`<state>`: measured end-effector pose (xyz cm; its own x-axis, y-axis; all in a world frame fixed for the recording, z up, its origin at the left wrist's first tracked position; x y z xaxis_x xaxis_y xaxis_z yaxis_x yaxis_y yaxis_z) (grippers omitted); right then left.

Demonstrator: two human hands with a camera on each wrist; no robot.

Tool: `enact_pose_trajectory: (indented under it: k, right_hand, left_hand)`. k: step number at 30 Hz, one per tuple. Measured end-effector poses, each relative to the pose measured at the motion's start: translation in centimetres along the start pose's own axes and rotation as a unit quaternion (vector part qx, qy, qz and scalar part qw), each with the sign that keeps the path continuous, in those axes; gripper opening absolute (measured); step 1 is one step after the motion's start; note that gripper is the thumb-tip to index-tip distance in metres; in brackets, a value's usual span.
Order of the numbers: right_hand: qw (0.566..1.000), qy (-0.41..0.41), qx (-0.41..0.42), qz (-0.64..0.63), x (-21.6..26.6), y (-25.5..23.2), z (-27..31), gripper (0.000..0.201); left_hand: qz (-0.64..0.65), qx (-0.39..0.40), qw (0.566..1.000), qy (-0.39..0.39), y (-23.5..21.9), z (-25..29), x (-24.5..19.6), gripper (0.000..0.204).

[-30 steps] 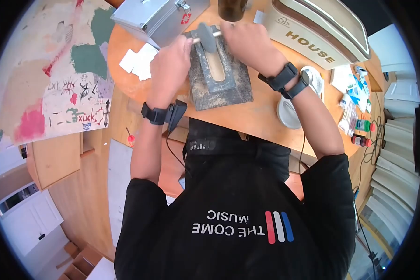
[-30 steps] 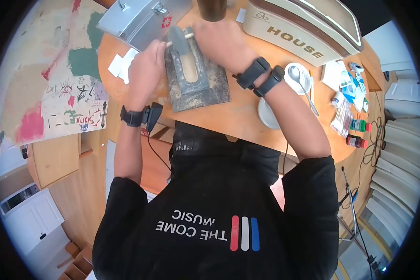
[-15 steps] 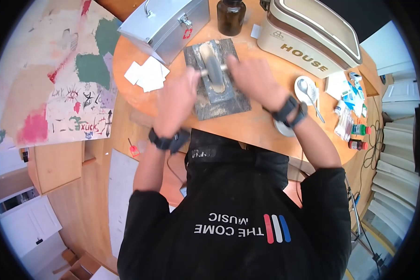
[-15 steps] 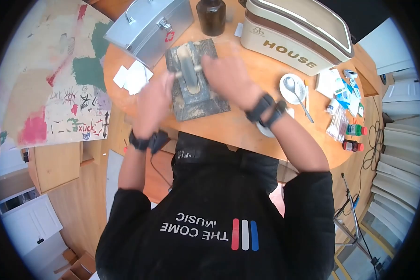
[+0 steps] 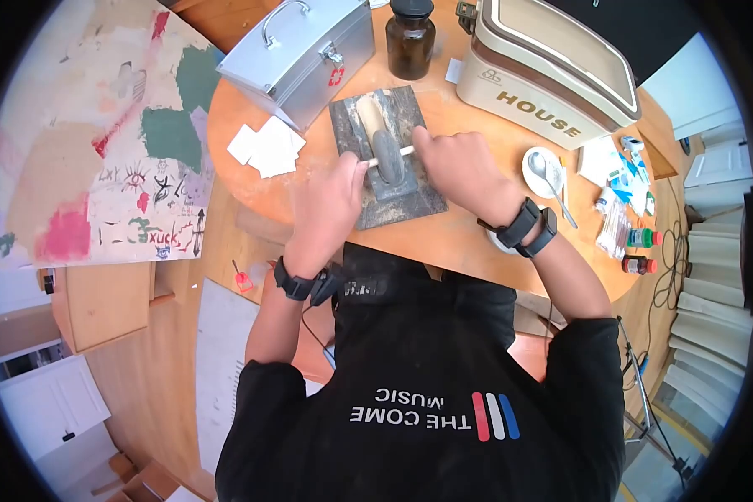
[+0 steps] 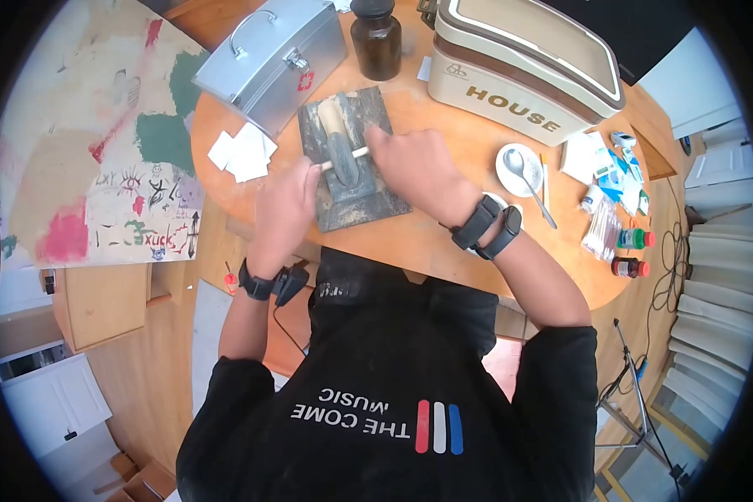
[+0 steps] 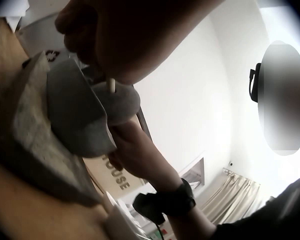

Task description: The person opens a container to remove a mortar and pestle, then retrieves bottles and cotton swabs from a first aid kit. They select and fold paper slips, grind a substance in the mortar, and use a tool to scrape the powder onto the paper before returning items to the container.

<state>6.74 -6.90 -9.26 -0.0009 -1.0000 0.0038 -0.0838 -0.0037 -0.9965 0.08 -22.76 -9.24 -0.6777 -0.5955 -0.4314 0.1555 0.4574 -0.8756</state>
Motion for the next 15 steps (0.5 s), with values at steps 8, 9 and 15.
enact_pose_trajectory:
  k: [8,9,15]
  right_hand:
    - [0.996,-0.016,-0.089,0.010,-1.7,1.7,-4.2,0.009]
    - [0.997,-0.015,-0.079,0.001,-1.4,1.9,-2.9,0.009]
    - [0.989,-0.038,-0.138,0.025,-0.1,0.1,-1.0,0.008]
  left_hand:
    - [-0.012,-0.036,0.999,-0.013,0.0,-4.1,0.9,0.028]
    - [-0.006,-0.018,1.000,-0.009,0.2,-2.7,0.2,0.028]
    - [0.017,-0.054,0.998,0.009,1.4,-1.7,1.5,0.031]
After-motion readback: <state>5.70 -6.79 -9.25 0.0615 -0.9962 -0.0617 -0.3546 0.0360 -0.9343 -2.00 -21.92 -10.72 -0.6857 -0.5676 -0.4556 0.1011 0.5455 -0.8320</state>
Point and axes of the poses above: each hand's wrist, its own z-axis away from the middle knuckle, its own y-axis out of the palm, x = y × z, the point moved 8 cm from there along -z, towards the middle knuckle, and after that the axes turned 1 degree about -y, right-handed, at the moved point
